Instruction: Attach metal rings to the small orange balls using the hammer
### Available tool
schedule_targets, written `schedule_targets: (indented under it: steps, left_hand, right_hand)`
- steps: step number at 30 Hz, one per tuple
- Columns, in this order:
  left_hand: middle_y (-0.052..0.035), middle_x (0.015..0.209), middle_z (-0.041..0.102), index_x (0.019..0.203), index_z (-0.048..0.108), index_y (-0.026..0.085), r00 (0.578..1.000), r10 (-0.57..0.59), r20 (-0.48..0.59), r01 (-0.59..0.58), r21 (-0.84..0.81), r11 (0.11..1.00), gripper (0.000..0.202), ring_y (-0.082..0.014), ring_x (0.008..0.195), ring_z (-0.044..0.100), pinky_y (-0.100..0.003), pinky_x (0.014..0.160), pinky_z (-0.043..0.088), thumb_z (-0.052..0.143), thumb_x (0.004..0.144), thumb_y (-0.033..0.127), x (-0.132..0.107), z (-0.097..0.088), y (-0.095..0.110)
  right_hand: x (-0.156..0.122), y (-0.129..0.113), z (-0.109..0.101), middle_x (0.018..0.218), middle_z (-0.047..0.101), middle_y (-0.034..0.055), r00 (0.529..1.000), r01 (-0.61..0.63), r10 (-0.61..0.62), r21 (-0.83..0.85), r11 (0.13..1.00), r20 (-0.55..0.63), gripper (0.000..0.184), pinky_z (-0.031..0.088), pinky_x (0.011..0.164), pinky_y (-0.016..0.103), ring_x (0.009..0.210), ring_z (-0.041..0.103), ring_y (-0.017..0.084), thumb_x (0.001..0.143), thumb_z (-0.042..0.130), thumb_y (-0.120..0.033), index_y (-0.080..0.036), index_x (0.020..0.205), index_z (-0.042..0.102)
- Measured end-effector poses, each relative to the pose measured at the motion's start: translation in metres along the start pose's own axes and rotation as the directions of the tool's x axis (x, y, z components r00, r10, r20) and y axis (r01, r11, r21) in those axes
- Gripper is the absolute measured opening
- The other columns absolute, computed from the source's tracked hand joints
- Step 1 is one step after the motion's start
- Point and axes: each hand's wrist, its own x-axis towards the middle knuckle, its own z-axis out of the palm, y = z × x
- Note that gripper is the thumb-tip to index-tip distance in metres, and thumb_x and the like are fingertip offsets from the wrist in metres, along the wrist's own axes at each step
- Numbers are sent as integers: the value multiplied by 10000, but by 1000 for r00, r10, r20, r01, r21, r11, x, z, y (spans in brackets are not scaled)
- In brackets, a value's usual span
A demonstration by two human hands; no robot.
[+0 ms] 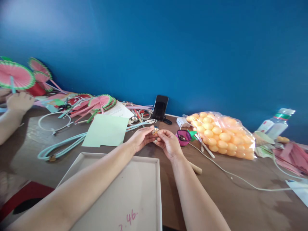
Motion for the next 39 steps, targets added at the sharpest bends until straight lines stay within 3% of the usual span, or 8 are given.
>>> schedule_targets:
  steps: [29, 39]
  left_hand:
    - [-74, 707, 655, 795, 625, 93, 999, 27, 25, -26, -32, 999, 169, -120, 647, 637, -240, 668, 520, 662, 777, 256, -1, 1, -1]
    - [-74, 695, 649, 785, 624, 83, 998, 60, 27, -59, -18, 998, 175, -118, 628, 629, -236, 645, 504, 658, 779, 254, 0, 0, -3]
  right_hand:
    - [0, 2, 5, 592, 601, -43, 999, 35, -36, 5, 999, 10, 285, 540, 532, 148, 506, 532, 38, 570, 835, -318, -169, 677, 617]
    - [-2, 4, 10, 591, 605, -35, 996, 71, -74, -58, 996, -46, 288, 547, 524, 189, 505, 534, 58, 573, 820, -332, -173, 685, 608]
